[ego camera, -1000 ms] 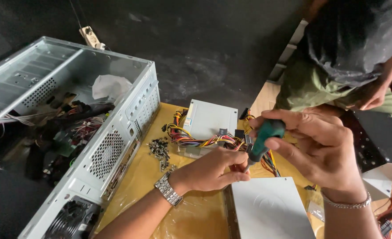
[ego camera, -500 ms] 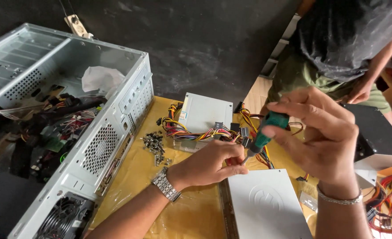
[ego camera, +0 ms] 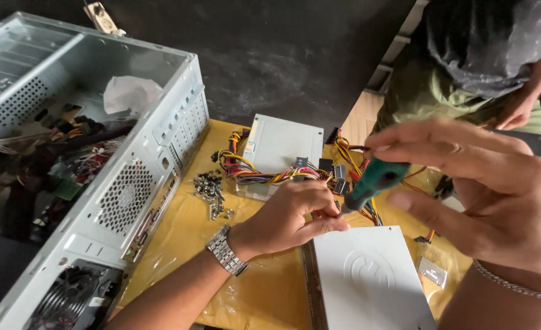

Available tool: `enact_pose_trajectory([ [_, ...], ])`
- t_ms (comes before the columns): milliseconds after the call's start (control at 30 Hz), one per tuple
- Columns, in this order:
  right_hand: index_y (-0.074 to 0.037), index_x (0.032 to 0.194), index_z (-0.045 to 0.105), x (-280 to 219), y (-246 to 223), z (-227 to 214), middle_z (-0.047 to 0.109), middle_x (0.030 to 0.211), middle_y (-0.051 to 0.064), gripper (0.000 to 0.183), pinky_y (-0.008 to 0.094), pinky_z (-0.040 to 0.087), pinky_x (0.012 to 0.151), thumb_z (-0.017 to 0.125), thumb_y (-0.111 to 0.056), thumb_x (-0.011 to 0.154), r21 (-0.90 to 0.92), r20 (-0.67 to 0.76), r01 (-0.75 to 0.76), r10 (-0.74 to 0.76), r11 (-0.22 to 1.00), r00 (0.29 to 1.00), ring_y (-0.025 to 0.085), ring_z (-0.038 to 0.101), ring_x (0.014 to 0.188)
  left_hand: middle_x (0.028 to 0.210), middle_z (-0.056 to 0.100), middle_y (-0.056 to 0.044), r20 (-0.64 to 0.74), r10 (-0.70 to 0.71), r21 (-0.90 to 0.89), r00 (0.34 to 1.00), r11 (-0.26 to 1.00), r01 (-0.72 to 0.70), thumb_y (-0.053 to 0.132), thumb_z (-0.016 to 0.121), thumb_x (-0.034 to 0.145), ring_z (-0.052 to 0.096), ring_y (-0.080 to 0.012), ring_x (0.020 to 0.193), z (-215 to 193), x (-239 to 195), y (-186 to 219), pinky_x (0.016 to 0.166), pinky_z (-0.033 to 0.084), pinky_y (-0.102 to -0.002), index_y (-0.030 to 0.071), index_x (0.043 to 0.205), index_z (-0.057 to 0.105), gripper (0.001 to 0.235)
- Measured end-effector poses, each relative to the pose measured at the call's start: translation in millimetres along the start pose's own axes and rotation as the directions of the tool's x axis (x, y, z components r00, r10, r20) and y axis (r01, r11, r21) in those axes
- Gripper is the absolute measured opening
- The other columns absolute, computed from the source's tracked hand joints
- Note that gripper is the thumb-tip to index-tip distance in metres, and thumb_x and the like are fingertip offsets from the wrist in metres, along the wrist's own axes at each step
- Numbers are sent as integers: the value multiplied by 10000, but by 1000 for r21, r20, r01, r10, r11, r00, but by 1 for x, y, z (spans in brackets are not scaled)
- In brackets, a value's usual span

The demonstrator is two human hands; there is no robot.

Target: The person uses a screwdriver to remove screws from a computer power supply unit placed on a table. They then open the casing to reveal the internal components and continue to manipulate the unit and its parts.

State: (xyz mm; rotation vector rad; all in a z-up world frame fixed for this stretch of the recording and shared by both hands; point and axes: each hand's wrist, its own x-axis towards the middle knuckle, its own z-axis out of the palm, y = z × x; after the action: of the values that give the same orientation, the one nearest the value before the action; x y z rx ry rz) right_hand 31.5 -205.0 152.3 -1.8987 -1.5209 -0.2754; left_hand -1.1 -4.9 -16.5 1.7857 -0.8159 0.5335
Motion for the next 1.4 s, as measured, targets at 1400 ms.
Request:
enact_pose_trajectory([
  [1400, 118, 995, 634, 3, -11, 14, 716, 1098, 298, 149, 334, 692, 827, 677, 57, 866, -101, -43, 24, -29, 995, 999, 325, 789, 952, 762, 567, -38, -101, 0, -78, 995, 997, -8, 282, 599, 1014, 488, -170, 709, 8, 1, 14, 717, 428, -329, 47, 825, 616, 302],
])
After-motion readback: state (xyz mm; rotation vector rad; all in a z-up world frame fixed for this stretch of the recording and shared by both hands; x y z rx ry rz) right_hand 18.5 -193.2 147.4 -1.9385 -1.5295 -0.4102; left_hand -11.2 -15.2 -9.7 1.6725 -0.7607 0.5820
